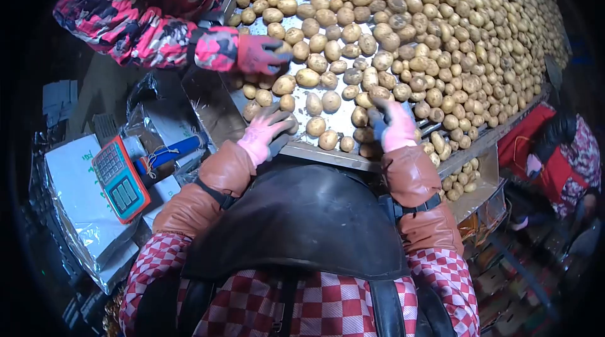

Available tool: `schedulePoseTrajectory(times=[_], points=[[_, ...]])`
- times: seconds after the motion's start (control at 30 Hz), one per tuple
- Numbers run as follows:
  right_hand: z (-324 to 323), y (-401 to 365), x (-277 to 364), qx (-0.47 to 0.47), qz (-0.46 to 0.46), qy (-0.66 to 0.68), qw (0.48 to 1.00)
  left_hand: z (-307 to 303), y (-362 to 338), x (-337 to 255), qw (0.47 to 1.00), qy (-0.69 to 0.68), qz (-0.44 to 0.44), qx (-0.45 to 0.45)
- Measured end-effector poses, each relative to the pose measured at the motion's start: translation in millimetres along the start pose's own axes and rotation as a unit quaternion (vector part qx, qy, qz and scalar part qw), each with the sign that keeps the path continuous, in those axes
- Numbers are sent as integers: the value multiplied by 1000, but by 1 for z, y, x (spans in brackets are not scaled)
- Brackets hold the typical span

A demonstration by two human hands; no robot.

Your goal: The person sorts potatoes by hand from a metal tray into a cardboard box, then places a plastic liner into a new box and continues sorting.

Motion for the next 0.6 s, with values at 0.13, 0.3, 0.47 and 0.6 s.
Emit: schedulePoseTrajectory(times=[0.13, 0.3, 0.47, 0.6], points=[[29, -10, 15, 38, -297, -485, 822, -1, -21, 18, 995, -91, -45, -13], [101, 61, 32, 27, -419, -570, 706, -10, -27, 85, 818, -382, -393, -175], [49, 111, 79, -189, -343, -522, 758, -95, 10, 92, 856, -253, -355, -279], [34, 55, 82, -151, -418, -378, 812, -99, 44, 66, 924, -145, -315, -163]])
Point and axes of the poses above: each hand's wrist, its own y-axis towards the middle knuckle, its own z-axis out of the palm, x = y × z, the point moved 8 cm from there along y, towards the middle knuckle, and after that the axes turned 11 degrees about -x, right-handed, at the moved point
